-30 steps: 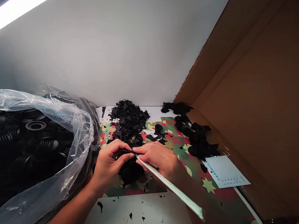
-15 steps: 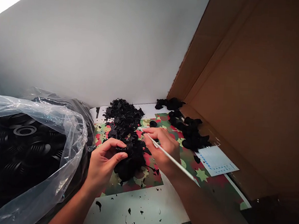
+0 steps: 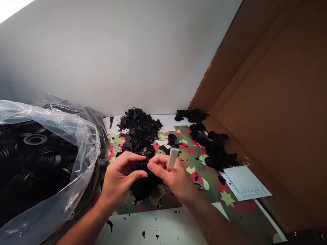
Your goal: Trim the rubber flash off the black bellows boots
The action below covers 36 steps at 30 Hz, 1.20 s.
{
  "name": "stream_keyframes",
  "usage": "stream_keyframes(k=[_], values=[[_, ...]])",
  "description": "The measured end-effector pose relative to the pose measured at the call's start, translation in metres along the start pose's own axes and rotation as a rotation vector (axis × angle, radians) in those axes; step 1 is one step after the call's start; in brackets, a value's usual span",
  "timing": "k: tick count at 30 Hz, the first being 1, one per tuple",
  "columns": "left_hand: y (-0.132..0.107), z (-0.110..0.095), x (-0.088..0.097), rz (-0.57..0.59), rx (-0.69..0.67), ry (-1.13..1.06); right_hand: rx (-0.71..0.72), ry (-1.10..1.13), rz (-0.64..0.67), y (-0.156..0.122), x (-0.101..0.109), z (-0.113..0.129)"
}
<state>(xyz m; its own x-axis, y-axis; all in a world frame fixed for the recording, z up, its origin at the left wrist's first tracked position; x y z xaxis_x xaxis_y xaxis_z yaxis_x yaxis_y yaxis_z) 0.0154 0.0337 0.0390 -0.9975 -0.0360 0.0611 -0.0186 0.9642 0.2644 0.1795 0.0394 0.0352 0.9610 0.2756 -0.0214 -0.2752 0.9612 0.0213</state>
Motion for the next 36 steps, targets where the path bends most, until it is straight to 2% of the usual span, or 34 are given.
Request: stream_keyframes(k=[4, 10, 13, 16, 18, 22, 28, 36], values=[[-0.002, -0.001, 0.001, -0.07, -0.007, -0.03, 0.01, 0.069, -0.018, 0.001, 0.003, 0.002], [-0.005, 0.003, 0.001, -0.121, 0.087, -0.195, 0.022, 0.074, -0.009, 0.0, 0.002, 0.003], [-0.003, 0.008, -0.003, -0.031, 0.244, -0.361, 0.033, 0.042, -0.028, 0.002, 0.003, -0.004], [-0.001, 0.012, -0.007, 0.021, 0.436, -0.56, 0.087, -0.025, -0.149, 0.007, 0.012, -0.012], [0.0, 0.011, -0.008, 0.011, 0.482, -0.621, 0.175, -0.069, -0.237, 0.01, 0.019, -0.013], [0.0, 0.008, -0.009, 0.022, 0.497, -0.624, 0.356, -0.182, -0.32, 0.012, 0.026, -0.008], [-0.002, 0.009, -0.009, 0.029, 0.474, -0.609, 0.256, -0.176, -0.301, 0.011, 0.024, -0.011], [-0.009, 0.008, -0.01, 0.008, 0.418, -0.599, 0.345, -0.239, -0.253, 0.001, 0.015, -0.006]])
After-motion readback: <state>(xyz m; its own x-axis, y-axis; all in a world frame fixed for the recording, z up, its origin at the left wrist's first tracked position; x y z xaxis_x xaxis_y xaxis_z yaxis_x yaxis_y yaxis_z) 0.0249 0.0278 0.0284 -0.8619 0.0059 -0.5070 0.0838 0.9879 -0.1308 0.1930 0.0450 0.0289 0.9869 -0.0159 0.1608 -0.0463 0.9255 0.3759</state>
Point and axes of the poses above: each hand's wrist, its own y-axis towards the middle knuckle, its own x-axis out of the back of the hand, z = x × y, the point moved 4 cm from there along y, towards the middle knuckle, and after that the axes turned 2 degrees about -z, right-handed, at the moved point
